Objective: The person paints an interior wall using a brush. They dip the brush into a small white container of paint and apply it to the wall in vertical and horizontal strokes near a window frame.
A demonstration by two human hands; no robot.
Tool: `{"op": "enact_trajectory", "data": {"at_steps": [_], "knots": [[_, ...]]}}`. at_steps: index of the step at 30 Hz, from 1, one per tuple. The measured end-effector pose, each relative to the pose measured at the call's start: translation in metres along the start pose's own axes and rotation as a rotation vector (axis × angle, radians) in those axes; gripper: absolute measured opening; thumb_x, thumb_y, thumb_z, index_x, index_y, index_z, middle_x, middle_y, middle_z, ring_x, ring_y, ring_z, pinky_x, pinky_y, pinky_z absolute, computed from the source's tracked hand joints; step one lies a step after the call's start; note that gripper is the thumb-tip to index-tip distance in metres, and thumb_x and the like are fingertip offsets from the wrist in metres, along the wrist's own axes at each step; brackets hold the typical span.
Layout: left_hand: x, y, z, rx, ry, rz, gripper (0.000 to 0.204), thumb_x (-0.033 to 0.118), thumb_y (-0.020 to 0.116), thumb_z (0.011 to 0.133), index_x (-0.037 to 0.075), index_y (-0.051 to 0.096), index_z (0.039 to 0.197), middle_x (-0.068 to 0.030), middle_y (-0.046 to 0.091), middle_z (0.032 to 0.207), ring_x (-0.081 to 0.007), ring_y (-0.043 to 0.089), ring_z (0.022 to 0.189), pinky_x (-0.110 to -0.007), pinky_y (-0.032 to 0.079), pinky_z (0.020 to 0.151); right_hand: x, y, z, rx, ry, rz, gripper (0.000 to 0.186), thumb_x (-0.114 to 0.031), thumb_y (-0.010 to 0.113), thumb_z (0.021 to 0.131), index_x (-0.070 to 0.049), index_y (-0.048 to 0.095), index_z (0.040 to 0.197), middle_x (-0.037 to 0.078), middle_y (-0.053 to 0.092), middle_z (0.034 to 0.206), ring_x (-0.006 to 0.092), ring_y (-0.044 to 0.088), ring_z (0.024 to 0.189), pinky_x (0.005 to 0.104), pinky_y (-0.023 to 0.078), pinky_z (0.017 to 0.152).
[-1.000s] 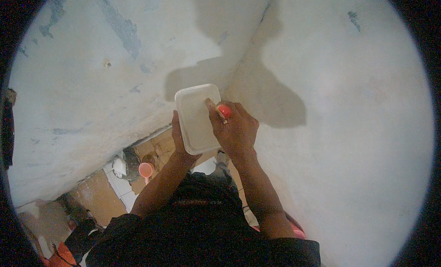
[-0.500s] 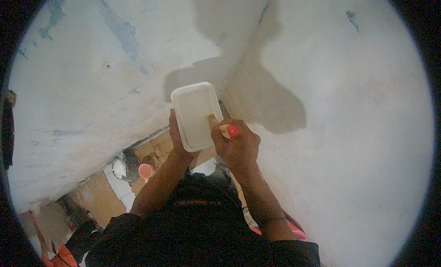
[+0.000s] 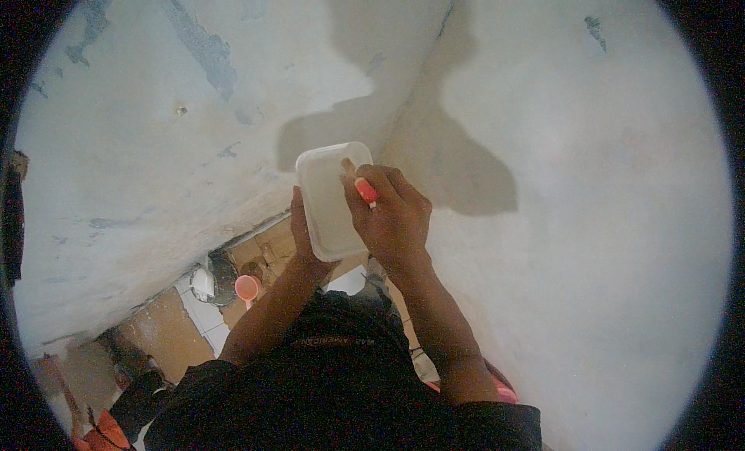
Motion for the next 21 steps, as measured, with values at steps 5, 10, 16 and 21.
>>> {"op": "enact_trajectory", "data": {"at_steps": [5, 10, 16, 21], "knots": [[-0.004, -0.021, 0.008, -0.115, 0.020, 0.032, 0.070, 0.064, 0.034, 0.096, 0.012, 0.044, 0.142, -0.0129, 0.054, 0.135, -0.0313, 0.054, 0.122, -0.046, 0.044, 0.106, 0.000, 0.011, 0.005, -0.014, 0.047, -0.124, 0.014, -0.023, 0.071, 0.087, -0.010, 0.067, 0.093, 0.010, 0.070, 0.089, 0.0302, 0.069, 0.074, 0.0386, 0.056, 0.062], [-0.004, 0.002, 0.000, 0.079, 0.024, 0.035, 0.051, 0.049, 0.031, 0.102, 0.011, 0.051, 0.130, -0.0088, 0.062, 0.114, -0.0210, 0.065, 0.100, -0.036, 0.059, 0.081, 0.000, 0.016, 0.011, -0.034, -0.042, -0.009, 0.015, -0.020, 0.073, 0.087, -0.005, 0.070, 0.088, 0.012, 0.071, 0.084, 0.0241, 0.070, 0.068, 0.0314, 0.055, 0.060], [-0.001, -0.022, 0.011, -0.127, 0.231, 0.477, 0.052, 0.049, 0.031, 0.102, 0.009, 0.050, 0.129, -0.0085, 0.062, 0.113, -0.0217, 0.065, 0.100, -0.037, 0.059, 0.080, 0.007, 0.023, 0.011, -0.167, 0.037, 0.121, 0.021, -0.023, 0.076, 0.084, -0.004, 0.072, 0.090, 0.012, 0.073, 0.087, 0.0246, 0.071, 0.071, 0.0312, 0.055, 0.063], [-0.003, -0.019, 0.013, -0.118, 0.004, 0.046, 0.071, 0.065, 0.037, 0.095, 0.011, 0.043, 0.140, -0.0159, 0.053, 0.134, -0.0330, 0.052, 0.124, -0.049, 0.042, 0.107, 0.006, 0.019, 0.010, -0.276, 0.090, 0.157, 0.022, -0.022, 0.078, 0.081, -0.004, 0.072, 0.093, 0.012, 0.073, 0.089, 0.0250, 0.072, 0.077, 0.0333, 0.056, 0.069]]}}
Point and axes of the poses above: each hand's wrist, its own z-axis towards the middle knuckle, its own y-axis out of the palm, x = y × z, the point moved 3 cm from there along z, towards the middle knuckle
